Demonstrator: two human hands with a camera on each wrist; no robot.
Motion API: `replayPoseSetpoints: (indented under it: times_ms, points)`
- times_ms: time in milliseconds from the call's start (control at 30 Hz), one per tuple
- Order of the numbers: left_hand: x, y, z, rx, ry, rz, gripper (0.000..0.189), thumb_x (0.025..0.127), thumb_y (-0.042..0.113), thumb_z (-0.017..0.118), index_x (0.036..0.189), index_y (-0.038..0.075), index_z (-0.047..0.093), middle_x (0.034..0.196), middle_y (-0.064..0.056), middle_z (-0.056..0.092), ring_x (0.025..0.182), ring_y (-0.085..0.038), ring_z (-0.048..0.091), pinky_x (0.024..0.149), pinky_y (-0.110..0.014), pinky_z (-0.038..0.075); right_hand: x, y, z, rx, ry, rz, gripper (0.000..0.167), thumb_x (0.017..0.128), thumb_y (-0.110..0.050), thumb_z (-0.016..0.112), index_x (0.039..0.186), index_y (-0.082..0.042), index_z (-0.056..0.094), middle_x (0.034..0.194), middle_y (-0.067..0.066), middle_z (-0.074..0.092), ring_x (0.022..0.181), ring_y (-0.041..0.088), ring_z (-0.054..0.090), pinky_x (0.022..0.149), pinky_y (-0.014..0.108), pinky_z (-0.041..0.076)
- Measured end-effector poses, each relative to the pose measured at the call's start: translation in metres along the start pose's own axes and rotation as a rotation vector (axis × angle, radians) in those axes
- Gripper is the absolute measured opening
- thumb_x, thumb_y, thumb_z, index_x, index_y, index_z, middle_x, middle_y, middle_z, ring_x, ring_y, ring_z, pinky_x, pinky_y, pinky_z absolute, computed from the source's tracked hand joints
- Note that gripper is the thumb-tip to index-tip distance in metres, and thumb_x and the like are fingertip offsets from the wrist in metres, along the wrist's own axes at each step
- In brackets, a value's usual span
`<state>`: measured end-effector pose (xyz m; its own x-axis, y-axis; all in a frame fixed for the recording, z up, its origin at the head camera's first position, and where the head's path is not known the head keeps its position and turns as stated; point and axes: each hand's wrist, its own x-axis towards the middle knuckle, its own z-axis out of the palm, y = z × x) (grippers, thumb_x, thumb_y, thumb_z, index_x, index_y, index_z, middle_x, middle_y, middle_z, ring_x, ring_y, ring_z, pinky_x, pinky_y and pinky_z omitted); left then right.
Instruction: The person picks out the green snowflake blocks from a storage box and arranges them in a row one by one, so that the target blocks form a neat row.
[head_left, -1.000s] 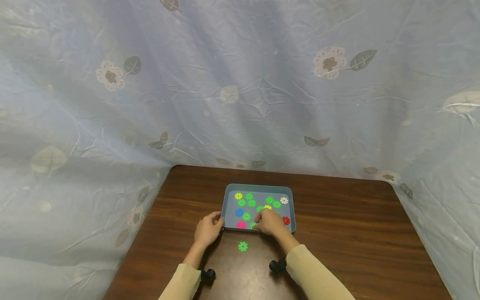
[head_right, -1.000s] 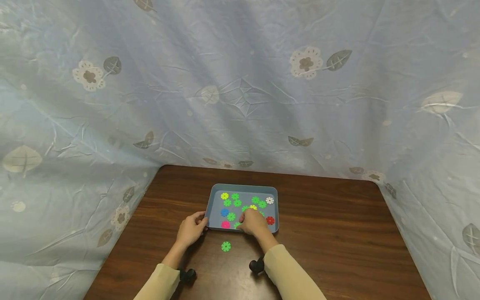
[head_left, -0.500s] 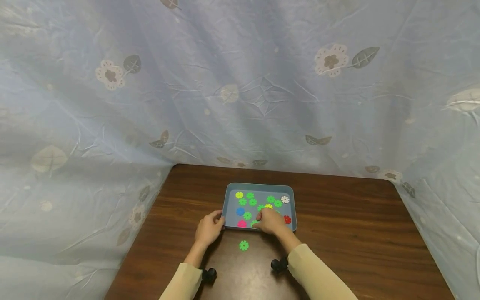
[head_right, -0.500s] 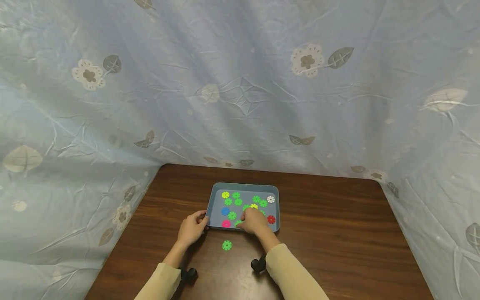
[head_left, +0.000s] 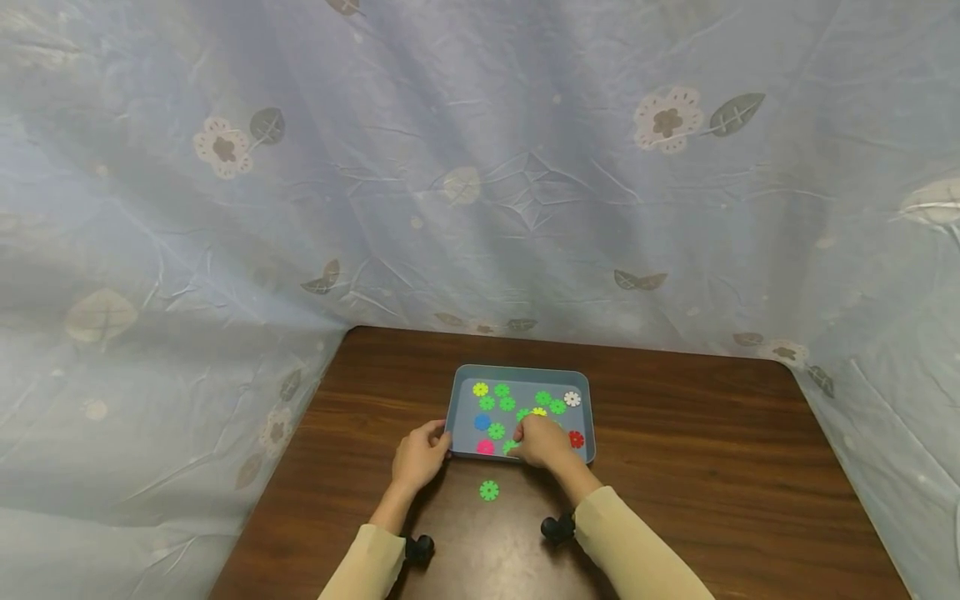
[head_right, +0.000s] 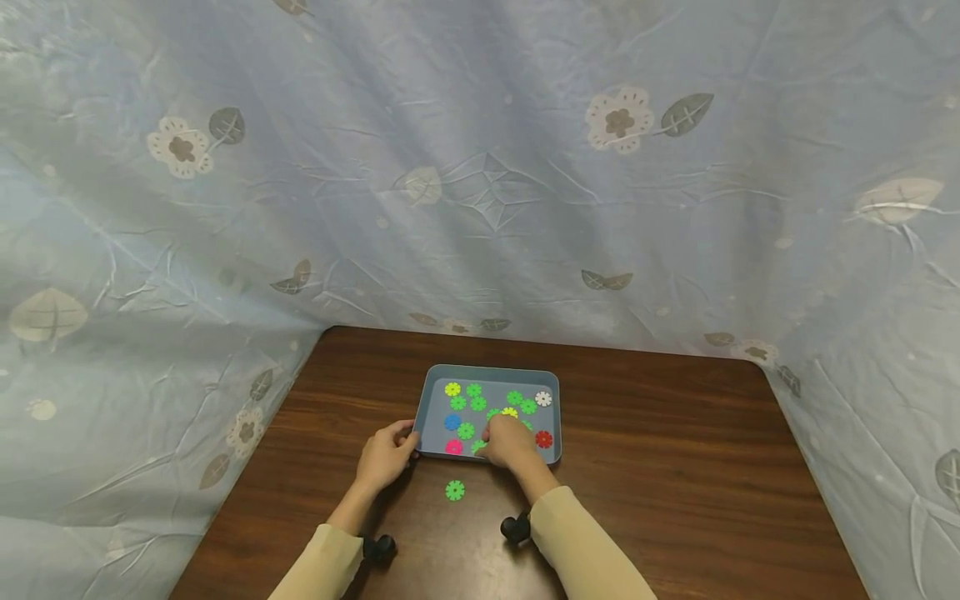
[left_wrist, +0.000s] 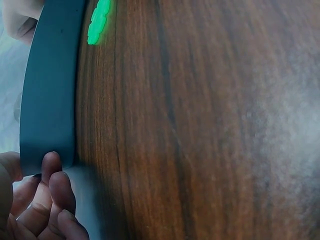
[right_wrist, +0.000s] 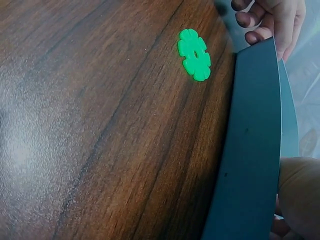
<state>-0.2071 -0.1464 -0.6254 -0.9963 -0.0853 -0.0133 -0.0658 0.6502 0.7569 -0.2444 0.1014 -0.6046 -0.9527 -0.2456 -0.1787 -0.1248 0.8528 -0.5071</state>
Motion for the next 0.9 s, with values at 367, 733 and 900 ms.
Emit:
replayPoseSetpoints:
  times_ms: [367,733,900]
  points:
    - [0.000,0.000,0.001,0.003,0.001,-0.005,0.035,0.100,0.025,0.067,0.131,0.008,0.071,0.067,0.010,0.066,0.054,-0.013,0.055,0.051,-0.034,0.039,-0.006,0.006,0.002,0.161,0.042,-0.067,0.025,0.081,-0.020,0.088,0.089,-0.011,0.067,0.074,-0.004,0.058,0.067,0.013,0.054,0.063,0.035,0.045]
    - [-0.001,0.000,-0.001,-0.013,0.004,0.008,0.035,0.100,0.023,0.067,0.130,0.007,0.071,0.066,0.010,0.066,0.051,-0.013,0.053,0.048,-0.033,0.037,-0.039,0.003,0.003,0.432,0.215,-0.080,0.016,0.088,-0.023,0.082,0.094,-0.014,0.071,0.080,-0.007,0.065,0.067,0.013,0.058,0.065,0.036,0.048]
    - [-0.001,0.000,-0.001,-0.020,0.007,0.020,0.035,0.100,0.023,0.067,0.130,0.006,0.071,0.067,0.009,0.067,0.049,-0.012,0.051,0.046,-0.032,0.036,-0.060,-0.004,0.003,0.444,0.200,-0.112,0.015,0.089,-0.026,0.082,0.093,-0.018,0.070,0.080,-0.010,0.067,0.055,0.010,0.052,0.055,0.030,0.045]
